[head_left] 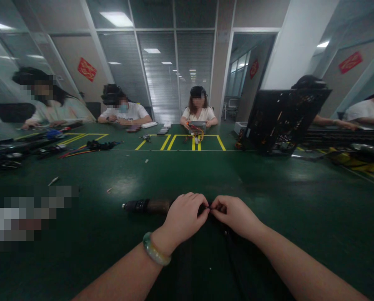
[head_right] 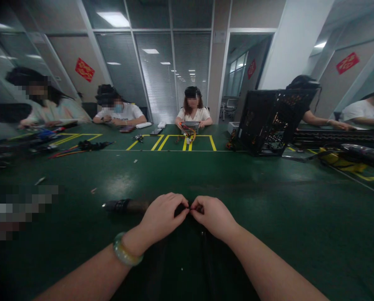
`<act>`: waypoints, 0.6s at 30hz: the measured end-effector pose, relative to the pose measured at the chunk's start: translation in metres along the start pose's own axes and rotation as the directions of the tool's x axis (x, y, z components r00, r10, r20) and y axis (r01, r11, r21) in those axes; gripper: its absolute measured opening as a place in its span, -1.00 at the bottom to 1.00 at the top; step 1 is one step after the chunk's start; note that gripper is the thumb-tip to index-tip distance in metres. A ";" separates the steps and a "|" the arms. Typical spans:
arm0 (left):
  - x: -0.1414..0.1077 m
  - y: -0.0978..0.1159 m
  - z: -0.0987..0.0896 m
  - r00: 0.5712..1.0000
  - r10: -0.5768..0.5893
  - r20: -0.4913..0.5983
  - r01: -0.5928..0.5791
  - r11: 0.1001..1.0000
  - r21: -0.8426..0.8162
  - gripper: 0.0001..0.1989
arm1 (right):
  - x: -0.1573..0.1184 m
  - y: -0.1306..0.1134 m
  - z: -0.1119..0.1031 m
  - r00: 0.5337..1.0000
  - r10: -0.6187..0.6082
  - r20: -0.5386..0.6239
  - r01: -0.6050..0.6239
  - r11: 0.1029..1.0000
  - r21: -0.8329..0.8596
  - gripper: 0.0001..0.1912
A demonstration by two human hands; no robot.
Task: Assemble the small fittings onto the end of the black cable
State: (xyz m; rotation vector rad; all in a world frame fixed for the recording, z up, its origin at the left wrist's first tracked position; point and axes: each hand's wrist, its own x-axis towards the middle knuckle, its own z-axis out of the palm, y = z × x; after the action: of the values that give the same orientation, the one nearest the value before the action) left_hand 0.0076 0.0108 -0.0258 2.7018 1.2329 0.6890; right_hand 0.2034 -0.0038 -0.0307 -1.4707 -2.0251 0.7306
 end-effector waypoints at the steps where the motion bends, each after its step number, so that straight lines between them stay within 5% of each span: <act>1: 0.000 0.000 0.000 1.000 -0.002 0.000 0.002 1.000 0.005 -0.94 | 0.000 -0.001 0.000 1.000 0.001 -0.003 -0.001 1.000 -0.004 -0.92; 18: 0.003 0.002 -0.003 0.998 -0.039 0.045 0.041 0.998 -0.045 -0.97 | -0.001 0.000 -0.001 1.000 0.001 -0.024 -0.002 0.999 -0.033 -0.94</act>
State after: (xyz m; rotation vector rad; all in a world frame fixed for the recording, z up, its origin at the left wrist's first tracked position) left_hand 0.0092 0.0116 -0.0219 2.6330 1.2422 0.6410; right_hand 0.2037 -0.0046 -0.0301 -1.4925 -2.0279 0.6801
